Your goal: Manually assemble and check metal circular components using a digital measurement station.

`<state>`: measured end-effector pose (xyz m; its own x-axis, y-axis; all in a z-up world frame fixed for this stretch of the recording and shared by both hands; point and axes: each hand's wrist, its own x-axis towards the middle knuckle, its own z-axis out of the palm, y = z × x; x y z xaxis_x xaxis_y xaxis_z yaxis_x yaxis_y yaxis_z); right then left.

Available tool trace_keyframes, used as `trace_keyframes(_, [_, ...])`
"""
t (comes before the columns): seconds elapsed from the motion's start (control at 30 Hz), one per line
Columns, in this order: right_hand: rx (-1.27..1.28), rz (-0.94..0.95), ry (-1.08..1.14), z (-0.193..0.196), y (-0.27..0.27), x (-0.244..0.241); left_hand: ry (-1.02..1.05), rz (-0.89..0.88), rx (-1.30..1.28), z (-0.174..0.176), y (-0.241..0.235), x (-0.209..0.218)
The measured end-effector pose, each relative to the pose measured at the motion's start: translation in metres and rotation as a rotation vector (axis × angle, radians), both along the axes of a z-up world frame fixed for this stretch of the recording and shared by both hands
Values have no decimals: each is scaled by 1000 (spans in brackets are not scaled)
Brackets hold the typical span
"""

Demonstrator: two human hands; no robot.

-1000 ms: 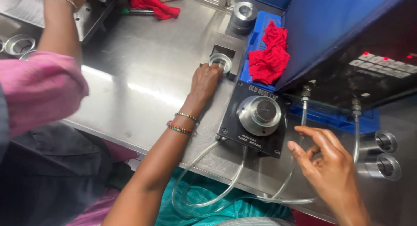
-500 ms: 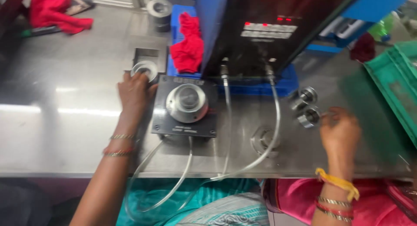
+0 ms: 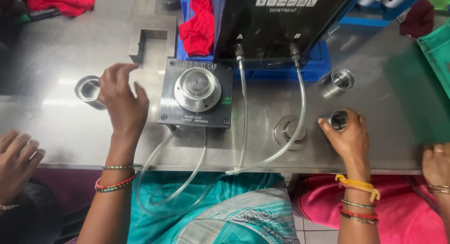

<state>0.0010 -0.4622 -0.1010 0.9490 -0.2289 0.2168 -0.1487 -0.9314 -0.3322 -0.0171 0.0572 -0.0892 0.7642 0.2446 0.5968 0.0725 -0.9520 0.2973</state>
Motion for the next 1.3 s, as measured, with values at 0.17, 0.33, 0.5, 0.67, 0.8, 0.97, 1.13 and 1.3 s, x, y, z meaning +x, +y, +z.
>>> trace_keyframes(0.17, [161, 341, 91, 39, 44, -21, -59, -243, -236, 35, -40, 3])
trace_keyframes(0.33, [1, 441, 182, 60, 90, -29, -57, -295, -265, 50, -73, 0])
trace_keyframes(0.5, [-221, 322, 336, 58, 101, -24, -29, -329, -296, 51, -82, -3])
trace_keyframes(0.67, [-183, 387, 286, 57, 86, -29, -31, -331, -247, 57, -89, -11])
trace_keyframes(0.8, [-120, 418, 147, 16, 79, -28, -68, -317, -238, 56, -100, -8])
trace_keyframes(0.97, [-39, 213, 255, 30, 102, -24, 33, -244, -241, 45, -108, 2])
trace_keyframes(1.13, [-22, 243, -90, 63, 83, -17, 115, -318, -282, 50, -90, 10])
trace_keyframes(1.3, [-37, 319, -350, 126, 96, -10, 283, -576, -373, 65, -59, 20])
